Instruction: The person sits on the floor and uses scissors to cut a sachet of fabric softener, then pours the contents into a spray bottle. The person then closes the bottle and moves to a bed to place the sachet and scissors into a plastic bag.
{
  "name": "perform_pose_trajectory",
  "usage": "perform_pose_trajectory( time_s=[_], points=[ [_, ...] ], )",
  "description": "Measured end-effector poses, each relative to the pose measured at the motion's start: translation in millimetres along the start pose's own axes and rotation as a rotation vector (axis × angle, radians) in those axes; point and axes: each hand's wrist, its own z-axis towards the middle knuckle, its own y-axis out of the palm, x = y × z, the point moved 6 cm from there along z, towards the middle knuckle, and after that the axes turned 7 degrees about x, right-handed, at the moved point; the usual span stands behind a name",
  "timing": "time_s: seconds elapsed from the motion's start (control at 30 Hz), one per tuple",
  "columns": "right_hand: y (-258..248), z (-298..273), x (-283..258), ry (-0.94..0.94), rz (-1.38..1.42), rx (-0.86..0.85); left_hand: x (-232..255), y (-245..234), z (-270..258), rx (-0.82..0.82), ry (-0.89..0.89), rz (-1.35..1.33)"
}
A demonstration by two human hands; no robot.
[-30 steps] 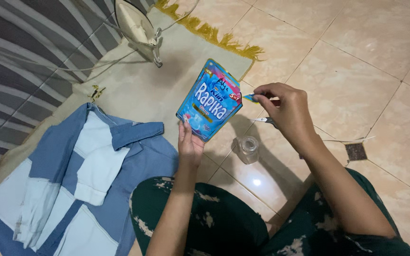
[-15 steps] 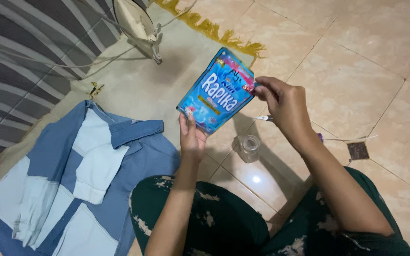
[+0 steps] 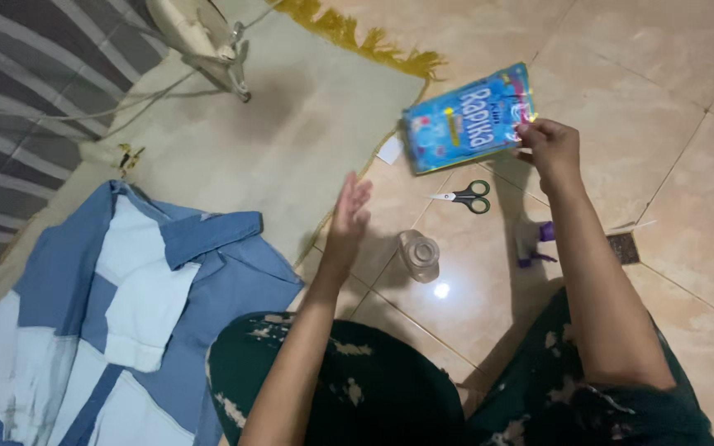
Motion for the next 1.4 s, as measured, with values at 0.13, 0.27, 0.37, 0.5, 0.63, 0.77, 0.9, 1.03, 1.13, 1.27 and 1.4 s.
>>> perform_pose_trajectory(
  time_s=[0.13,0.27,0.37,0.5,0.63,0.77,0.9,1.03,1.13,1.27,1.4],
  points=[
    [-23,26,36,-0.026,-0.035,0.031,-1,16,-36,-0.192,0.064,0.352],
    [-18,27,-3,-0.267,-0.177,0.089,0,47,-51,-0.243,0.143,0.449],
    [-10,14,-36,-0.524,-0.354,0.092,-4,64,-54,-0.226,0.157,0.378],
    [-7,28,-2,-0.395,-0.306,0.069,-9,71,-55,-0.173,0.230,0.513],
    [-6,42,61,-0.168,-0.259,0.080,-4,73,-51,-0.169,0.236,0.606],
    [-13,0,36,-0.379,-0.799,0.183,4,65,-51,-0.107,0.218,0.510],
    [-18,-34,19,-0.259,-1.204,-0.120,9,60,-47,-0.112,0.216,0.627],
    [-61,-59,34,-0.279,-1.500,-0.527,25,59,-52,-0.030,0.322,0.567],
    [-71,-90,35,-0.284,-1.542,-0.581,30,68,-56,0.022,0.338,0.567],
    [-68,-119,7,-0.236,-1.476,-0.542,31,80,-62,0.063,0.386,0.578],
    [-79,-121,-48,-0.234,-1.288,-0.384,17,84,-62,0.058,0.187,0.679]
  ],
)
